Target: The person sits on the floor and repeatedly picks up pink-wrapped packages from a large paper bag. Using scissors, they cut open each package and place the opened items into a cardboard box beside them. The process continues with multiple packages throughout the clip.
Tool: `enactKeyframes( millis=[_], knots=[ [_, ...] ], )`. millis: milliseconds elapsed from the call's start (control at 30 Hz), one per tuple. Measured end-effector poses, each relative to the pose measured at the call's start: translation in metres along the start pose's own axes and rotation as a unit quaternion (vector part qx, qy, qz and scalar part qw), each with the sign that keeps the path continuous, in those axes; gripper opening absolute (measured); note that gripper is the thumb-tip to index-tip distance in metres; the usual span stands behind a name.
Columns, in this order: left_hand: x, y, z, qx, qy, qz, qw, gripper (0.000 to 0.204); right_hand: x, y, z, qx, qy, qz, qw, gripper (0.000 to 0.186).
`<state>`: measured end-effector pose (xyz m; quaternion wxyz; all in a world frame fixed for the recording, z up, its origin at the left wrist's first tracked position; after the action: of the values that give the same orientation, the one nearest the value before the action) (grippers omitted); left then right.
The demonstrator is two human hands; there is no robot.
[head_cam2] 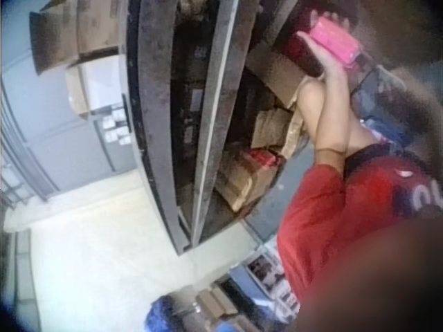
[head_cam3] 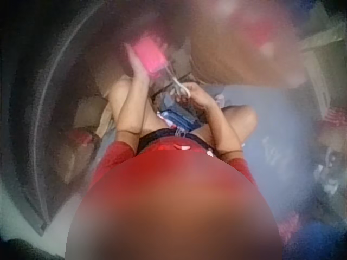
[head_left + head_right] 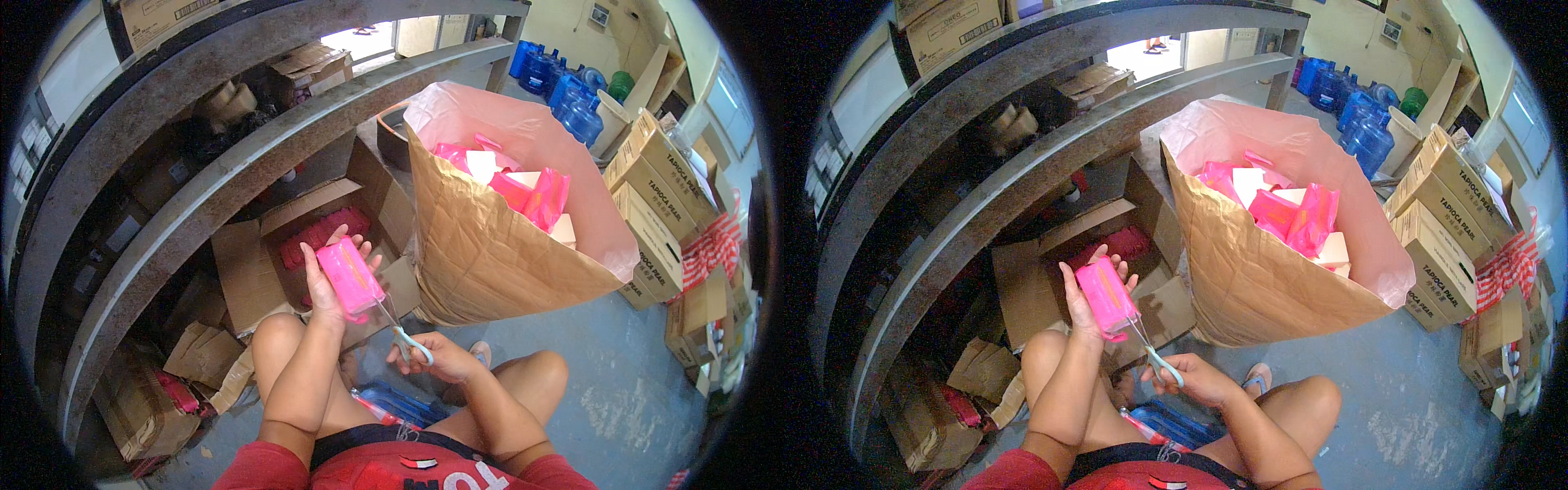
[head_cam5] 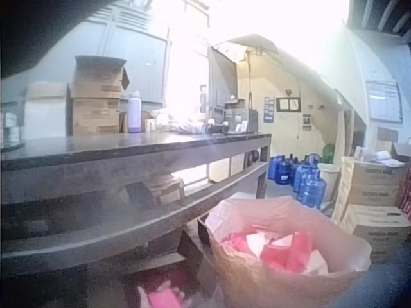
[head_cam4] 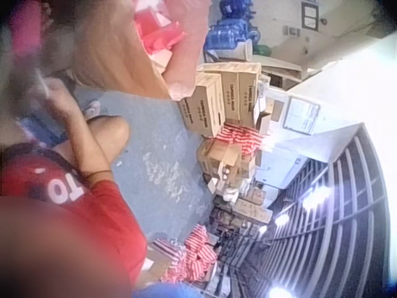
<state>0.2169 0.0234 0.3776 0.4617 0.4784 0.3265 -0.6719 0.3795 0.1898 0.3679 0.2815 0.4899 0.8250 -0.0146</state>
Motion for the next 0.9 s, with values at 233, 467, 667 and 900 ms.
enactKeyframes(
  millis=[233, 467, 667, 900],
  knots=[
    [0.003, 0.004, -0.016, 0.001, -0.096, -0.078, 0.992, 0.074, -0.002, -0.004, 0.001, 0.015, 0.027, 0.021, 0.999, 0.049],
    [0.005, 0.003, -0.021, 0.011, -0.072, -0.089, 0.993, 0.071, -0.003, -0.007, 0.003, 0.043, 0.001, 0.031, 0.999, 0.033],
    [0.006, 0.001, -0.02, -0.01, -0.093, -0.068, 0.993, 0.075, -0.002, -0.012, 0.013, 0.047, 0.024, 0.08, 0.995, 0.026],
    [0.0, 0.001, -0.019, -0.021, -0.108, -0.106, 0.988, 0.08, -0.004, -0.016, 0.022, 0.054, 0.013, 0.103, 0.993, 0.024]
  ],
)
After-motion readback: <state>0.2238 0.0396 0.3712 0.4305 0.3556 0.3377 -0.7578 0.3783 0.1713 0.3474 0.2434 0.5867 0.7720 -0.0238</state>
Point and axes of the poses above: each hand's wrist, its own y-axis away from the middle knuckle, its own x-axis out of the back of the hand, z = x × y, the point moved 1 cm from there along -y, towards the middle knuckle, and after that the axes turned 1 degree about -z, right-handed, at the moved point
